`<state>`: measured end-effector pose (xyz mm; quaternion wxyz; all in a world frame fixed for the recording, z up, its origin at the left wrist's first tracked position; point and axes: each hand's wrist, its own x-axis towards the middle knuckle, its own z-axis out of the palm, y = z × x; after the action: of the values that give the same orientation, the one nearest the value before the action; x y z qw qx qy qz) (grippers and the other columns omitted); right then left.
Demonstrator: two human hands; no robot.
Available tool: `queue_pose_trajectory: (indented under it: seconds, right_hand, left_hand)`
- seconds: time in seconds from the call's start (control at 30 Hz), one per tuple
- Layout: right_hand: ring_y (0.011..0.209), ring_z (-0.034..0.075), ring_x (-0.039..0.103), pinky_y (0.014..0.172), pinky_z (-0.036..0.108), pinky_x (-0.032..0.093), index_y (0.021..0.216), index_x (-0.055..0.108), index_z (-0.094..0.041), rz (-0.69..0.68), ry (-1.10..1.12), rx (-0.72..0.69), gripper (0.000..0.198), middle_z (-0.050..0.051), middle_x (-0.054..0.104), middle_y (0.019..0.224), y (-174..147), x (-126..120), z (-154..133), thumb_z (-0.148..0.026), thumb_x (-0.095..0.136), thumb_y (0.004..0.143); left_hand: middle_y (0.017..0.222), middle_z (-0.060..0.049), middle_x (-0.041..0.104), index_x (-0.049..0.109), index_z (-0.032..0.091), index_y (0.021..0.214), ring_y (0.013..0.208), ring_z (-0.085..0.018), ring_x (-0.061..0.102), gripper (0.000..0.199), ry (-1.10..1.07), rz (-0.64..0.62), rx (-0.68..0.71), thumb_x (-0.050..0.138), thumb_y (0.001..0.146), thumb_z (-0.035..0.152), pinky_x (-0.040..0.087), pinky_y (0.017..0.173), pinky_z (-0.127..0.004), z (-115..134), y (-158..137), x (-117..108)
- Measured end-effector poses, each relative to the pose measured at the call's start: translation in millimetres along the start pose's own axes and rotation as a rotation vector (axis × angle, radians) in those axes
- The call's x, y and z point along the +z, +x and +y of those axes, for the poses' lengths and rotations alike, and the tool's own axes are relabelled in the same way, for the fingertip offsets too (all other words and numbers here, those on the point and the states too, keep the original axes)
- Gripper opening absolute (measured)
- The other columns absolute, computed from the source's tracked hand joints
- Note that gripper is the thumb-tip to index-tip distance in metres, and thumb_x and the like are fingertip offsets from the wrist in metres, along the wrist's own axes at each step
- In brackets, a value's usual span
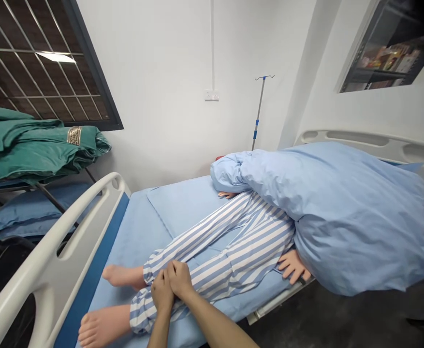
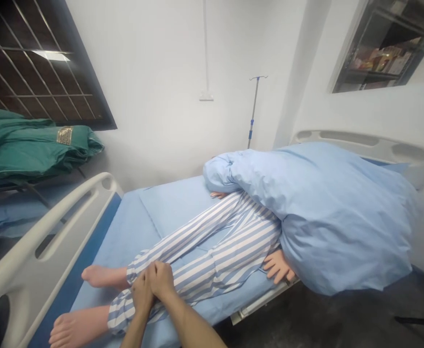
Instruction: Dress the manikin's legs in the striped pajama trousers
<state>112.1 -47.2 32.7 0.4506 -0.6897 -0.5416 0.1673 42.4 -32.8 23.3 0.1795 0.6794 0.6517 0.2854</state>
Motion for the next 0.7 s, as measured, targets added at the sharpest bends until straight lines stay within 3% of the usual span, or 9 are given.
queue_pose_trajectory:
  seconds: [0.3,0.57,0.7]
  right_hand:
    - [0.051,0.008,0.041,0.050,0.020,0.025,0.055,0.051,-0.016,0.033,-0.005,-0.008,0.038,-0.001,0.049,0.052,1,8,2,-0.025,0.030,0.085]
    - [0.050,0.008,0.037,0.049,0.021,0.022,0.053,0.050,-0.015,0.018,-0.147,-0.018,0.040,-0.003,0.045,0.048,0,-19,9,-0.030,0.032,0.085]
    - [0.051,0.008,0.041,0.050,0.021,0.022,0.055,0.053,-0.016,0.003,-0.233,-0.005,0.040,-0.001,0.051,0.052,-3,-19,12,-0.031,0.031,0.086]
  left_hand:
    - [0.070,-0.005,0.062,0.055,0.018,0.068,0.064,-0.014,0.051,0.029,-0.083,-0.079,0.006,0.032,0.083,0.029,0.030,0.058,-0.025,-4,0,-2]
    - [0.075,-0.005,0.063,0.054,0.020,0.064,0.069,-0.017,0.054,0.032,-0.038,-0.150,0.015,0.029,0.081,0.033,0.029,0.056,-0.025,3,-3,-9]
    - [0.076,-0.005,0.063,0.054,0.021,0.065,0.069,-0.018,0.054,0.032,-0.006,-0.173,0.005,0.030,0.080,0.035,0.030,0.057,-0.026,3,-2,-8]
